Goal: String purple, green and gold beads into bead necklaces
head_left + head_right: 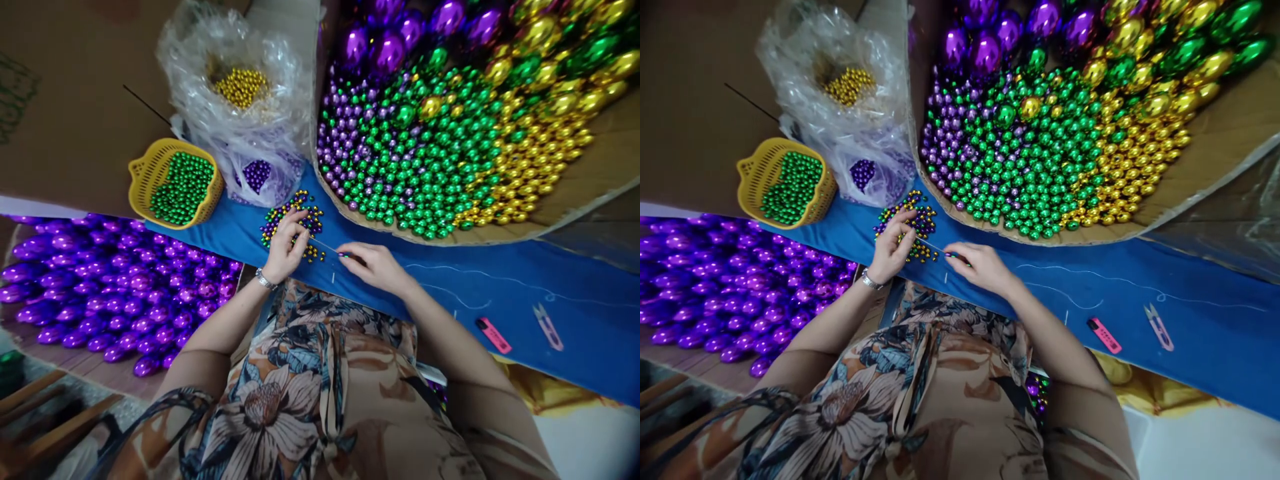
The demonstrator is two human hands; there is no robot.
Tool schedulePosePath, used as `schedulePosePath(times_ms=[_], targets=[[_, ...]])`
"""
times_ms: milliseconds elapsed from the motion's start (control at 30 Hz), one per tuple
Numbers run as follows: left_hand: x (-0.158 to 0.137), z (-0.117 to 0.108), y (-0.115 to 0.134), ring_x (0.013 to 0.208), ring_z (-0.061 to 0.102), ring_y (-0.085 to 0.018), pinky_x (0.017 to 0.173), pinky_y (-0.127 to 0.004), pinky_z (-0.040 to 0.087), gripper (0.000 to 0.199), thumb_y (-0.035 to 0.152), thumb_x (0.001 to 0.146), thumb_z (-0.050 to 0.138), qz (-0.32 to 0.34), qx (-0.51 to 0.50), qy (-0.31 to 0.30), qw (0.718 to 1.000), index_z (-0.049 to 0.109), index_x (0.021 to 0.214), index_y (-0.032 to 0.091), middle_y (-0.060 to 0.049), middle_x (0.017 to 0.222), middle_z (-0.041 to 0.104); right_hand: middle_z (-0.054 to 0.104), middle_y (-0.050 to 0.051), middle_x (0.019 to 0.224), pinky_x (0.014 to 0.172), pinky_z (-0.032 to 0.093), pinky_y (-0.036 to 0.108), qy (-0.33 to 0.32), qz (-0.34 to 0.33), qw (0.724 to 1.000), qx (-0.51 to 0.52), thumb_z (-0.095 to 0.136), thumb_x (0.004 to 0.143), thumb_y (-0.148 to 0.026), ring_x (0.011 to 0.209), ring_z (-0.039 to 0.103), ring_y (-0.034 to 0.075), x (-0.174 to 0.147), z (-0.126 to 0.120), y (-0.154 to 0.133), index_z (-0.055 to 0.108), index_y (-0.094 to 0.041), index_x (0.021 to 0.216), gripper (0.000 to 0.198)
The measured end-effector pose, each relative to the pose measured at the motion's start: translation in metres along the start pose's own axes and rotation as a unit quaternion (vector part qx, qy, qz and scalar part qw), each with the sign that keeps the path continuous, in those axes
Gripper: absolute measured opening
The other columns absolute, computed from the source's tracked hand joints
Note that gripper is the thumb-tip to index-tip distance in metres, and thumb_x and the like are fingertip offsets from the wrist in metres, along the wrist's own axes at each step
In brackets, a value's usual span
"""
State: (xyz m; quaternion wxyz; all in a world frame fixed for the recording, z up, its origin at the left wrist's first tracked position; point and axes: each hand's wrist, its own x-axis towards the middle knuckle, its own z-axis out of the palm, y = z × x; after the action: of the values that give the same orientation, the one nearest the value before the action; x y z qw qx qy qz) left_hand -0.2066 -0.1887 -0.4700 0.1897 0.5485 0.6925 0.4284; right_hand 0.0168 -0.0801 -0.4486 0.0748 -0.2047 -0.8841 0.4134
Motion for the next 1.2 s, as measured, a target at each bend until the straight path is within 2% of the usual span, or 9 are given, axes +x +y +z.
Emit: schedulePosePath(times_ms=[67, 167, 233, 333, 400, 500, 700, 867, 1200], targets=[[0.001, -0.010, -0.009, 0.137, 0.044, -0.023, 0.115, -0.052, 0.035, 0.027, 0.043, 0.096, 0.045, -0.017, 0.015, 0.018, 1.000, 0.053, 0.082, 0.021, -0.010, 0.132, 0.060, 0.071, 0.005, 0.109, 0.082, 0.049, 0.026, -0.048, 0.037, 0.993, -0.099, 0.043, 0.098, -0.038, 0.093, 0.066, 0.015, -0.026, -0.020, 0.010, 0.065, -0.020, 0.114, 0.032], [0.001, -0.017, -0.015, 0.136, 0.045, -0.023, 0.115, -0.051, 0.035, 0.028, 0.043, 0.096, 0.044, -0.020, 0.032, 0.030, 0.999, 0.051, 0.082, 0.021, -0.009, 0.132, 0.060, 0.072, 0.005, 0.093, 0.066, 0.047, 0.028, -0.130, 0.122, 0.943, -0.282, 0.045, 0.095, -0.045, 0.079, 0.066, 0.018, -0.055, -0.042, 0.016, 0.070, -0.024, 0.104, 0.033], [0.000, -0.014, -0.010, 0.138, 0.042, -0.023, 0.116, -0.051, 0.034, 0.027, 0.042, 0.097, 0.043, -0.004, 0.032, 0.023, 0.999, 0.052, 0.082, 0.021, -0.009, 0.132, 0.059, 0.072, 0.006, 0.095, 0.067, 0.046, 0.028, -0.108, 0.120, 0.931, -0.327, 0.046, 0.095, -0.049, 0.084, 0.065, 0.020, -0.056, -0.041, 0.009, 0.071, -0.025, 0.106, 0.036], [-0.001, -0.001, 0.004, 0.141, 0.039, -0.024, 0.115, -0.052, 0.034, 0.027, 0.040, 0.097, 0.042, 0.022, 0.023, -0.013, 0.999, 0.053, 0.083, 0.020, -0.009, 0.131, 0.060, 0.072, 0.006, 0.103, 0.078, 0.048, 0.028, -0.009, 0.056, 0.956, -0.288, 0.042, 0.098, -0.047, 0.093, 0.064, 0.018, -0.033, -0.017, -0.007, 0.064, -0.024, 0.124, 0.041], [-0.004, 0.006, 0.012, 0.141, 0.038, -0.024, 0.115, -0.053, 0.035, 0.028, 0.039, 0.098, 0.041, 0.028, 0.024, -0.041, 0.999, 0.054, 0.083, 0.020, -0.010, 0.131, 0.060, 0.072, 0.006, 0.102, 0.083, 0.048, 0.026, 0.015, 0.005, 0.972, -0.234, 0.041, 0.100, -0.043, 0.091, 0.065, 0.015, -0.015, 0.004, -0.013, 0.060, -0.023, 0.130, 0.041], [-0.011, 0.009, 0.013, 0.142, 0.037, -0.025, 0.115, -0.053, 0.035, 0.026, 0.038, 0.098, 0.042, 0.029, 0.046, -0.050, 0.997, 0.057, 0.087, 0.019, -0.010, 0.132, 0.059, 0.073, 0.005, 0.103, 0.083, 0.048, 0.023, 0.023, -0.026, 0.982, -0.183, 0.037, 0.102, -0.037, 0.088, 0.067, 0.012, -0.006, 0.026, -0.011, 0.061, -0.020, 0.128, 0.039], [-0.029, 0.003, 0.001, 0.145, 0.029, -0.027, 0.115, -0.056, 0.033, 0.020, 0.031, 0.096, 0.047, 0.047, 0.114, -0.049, 0.991, 0.062, 0.099, 0.020, -0.010, 0.134, 0.057, 0.071, 0.002, 0.087, 0.064, 0.043, 0.020, -0.033, -0.003, 0.978, -0.205, 0.037, 0.101, -0.037, 0.070, 0.065, 0.010, -0.030, 0.033, 0.003, 0.060, -0.025, 0.130, 0.039], [-0.035, 0.010, -0.002, 0.147, 0.023, -0.029, 0.116, -0.059, 0.030, 0.017, 0.027, 0.091, 0.054, 0.106, 0.136, -0.071, 0.983, 0.064, 0.105, 0.022, -0.009, 0.137, 0.054, 0.072, 0.003, 0.093, 0.065, 0.042, 0.021, -0.042, 0.016, 0.977, -0.209, 0.036, 0.102, -0.037, 0.075, 0.065, 0.010, -0.030, 0.039, 0.002, 0.060, -0.026, 0.131, 0.039], [-0.041, 0.017, -0.005, 0.149, 0.018, -0.033, 0.113, -0.066, 0.026, 0.022, 0.029, 0.091, 0.055, 0.120, 0.186, -0.084, 0.972, 0.067, 0.109, 0.026, -0.008, 0.142, 0.050, 0.072, 0.004, 0.100, 0.063, 0.042, 0.022, -0.079, 0.061, 0.967, -0.235, 0.035, 0.101, -0.036, 0.078, 0.067, 0.013, -0.026, 0.041, 0.000, 0.056, -0.027, 0.134, 0.041]])
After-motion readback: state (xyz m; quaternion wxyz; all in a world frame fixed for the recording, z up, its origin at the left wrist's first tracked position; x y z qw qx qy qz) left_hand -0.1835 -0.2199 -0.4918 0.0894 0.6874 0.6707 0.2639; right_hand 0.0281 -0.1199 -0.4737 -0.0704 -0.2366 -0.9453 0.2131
